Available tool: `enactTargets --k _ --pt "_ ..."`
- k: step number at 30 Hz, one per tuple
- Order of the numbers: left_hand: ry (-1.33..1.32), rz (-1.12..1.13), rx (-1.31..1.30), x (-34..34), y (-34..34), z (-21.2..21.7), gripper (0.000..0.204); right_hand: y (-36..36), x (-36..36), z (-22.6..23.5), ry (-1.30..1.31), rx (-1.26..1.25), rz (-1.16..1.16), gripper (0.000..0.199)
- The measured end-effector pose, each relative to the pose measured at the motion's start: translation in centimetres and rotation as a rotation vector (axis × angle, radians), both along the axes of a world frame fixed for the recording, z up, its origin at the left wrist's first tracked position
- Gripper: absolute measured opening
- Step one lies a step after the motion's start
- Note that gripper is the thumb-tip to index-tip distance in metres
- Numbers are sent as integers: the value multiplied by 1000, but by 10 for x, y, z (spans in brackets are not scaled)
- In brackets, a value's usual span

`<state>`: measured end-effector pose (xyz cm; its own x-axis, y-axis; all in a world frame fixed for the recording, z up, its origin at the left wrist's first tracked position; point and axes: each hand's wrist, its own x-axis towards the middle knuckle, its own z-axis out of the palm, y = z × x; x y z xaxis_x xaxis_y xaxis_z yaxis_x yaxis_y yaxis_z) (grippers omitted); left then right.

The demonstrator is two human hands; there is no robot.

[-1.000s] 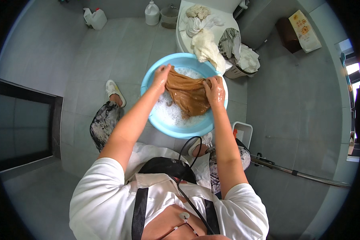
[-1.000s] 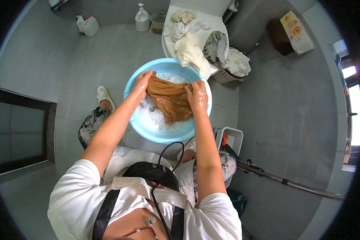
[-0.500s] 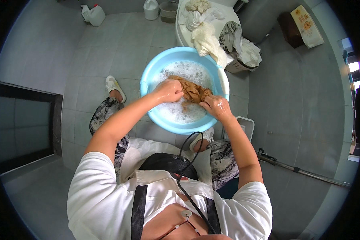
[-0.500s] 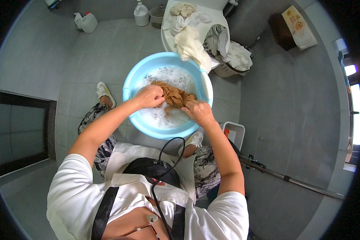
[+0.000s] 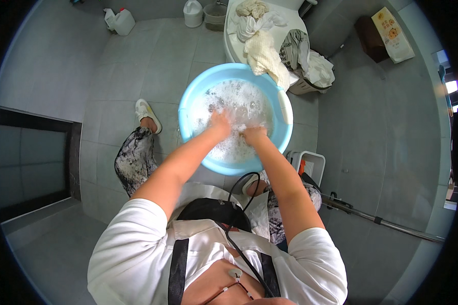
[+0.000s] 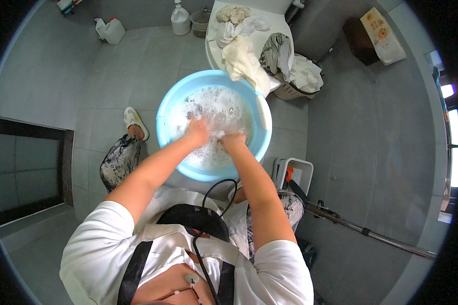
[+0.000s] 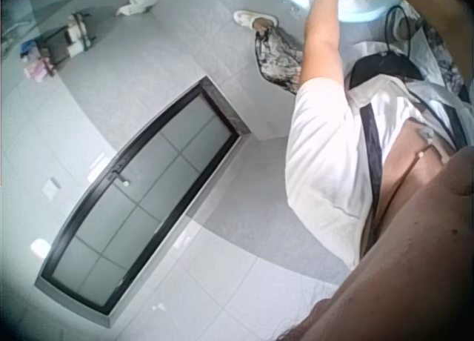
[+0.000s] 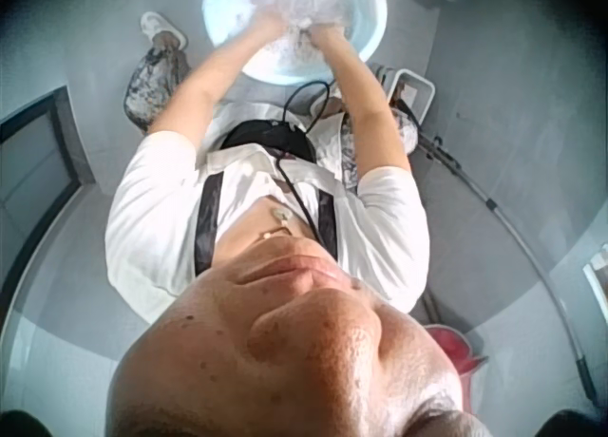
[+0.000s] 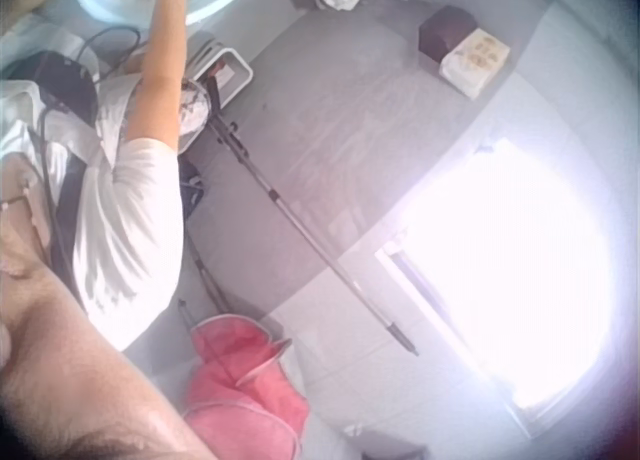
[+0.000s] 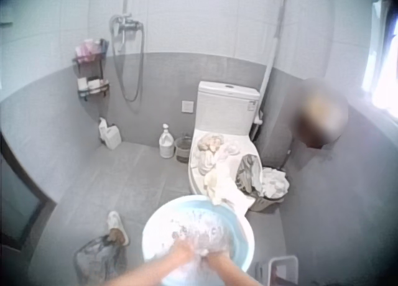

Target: The person washes clothes in a blue basin filled with soapy water by hand, scrubbing and wringing the fabric.

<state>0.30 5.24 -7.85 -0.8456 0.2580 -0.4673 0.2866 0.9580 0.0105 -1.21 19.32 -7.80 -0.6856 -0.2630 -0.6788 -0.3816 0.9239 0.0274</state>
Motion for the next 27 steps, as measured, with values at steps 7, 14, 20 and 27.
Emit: enactTargets --k 7,14,20,27 --pt "-64 86 162 -12 3 -14 51 -3 5 -22 289 -119 -136 35" --pt "365 122 130 -14 -11 1 42 7 -13 42 223 -407 -581 27" --pt "216 287 693 -15 -40 18 62 18 -11 52 166 -1583 -850 29" --pt "-587 1123 2165 -3 -24 44 47 -4 2 75 154 -1909 -1105 49"
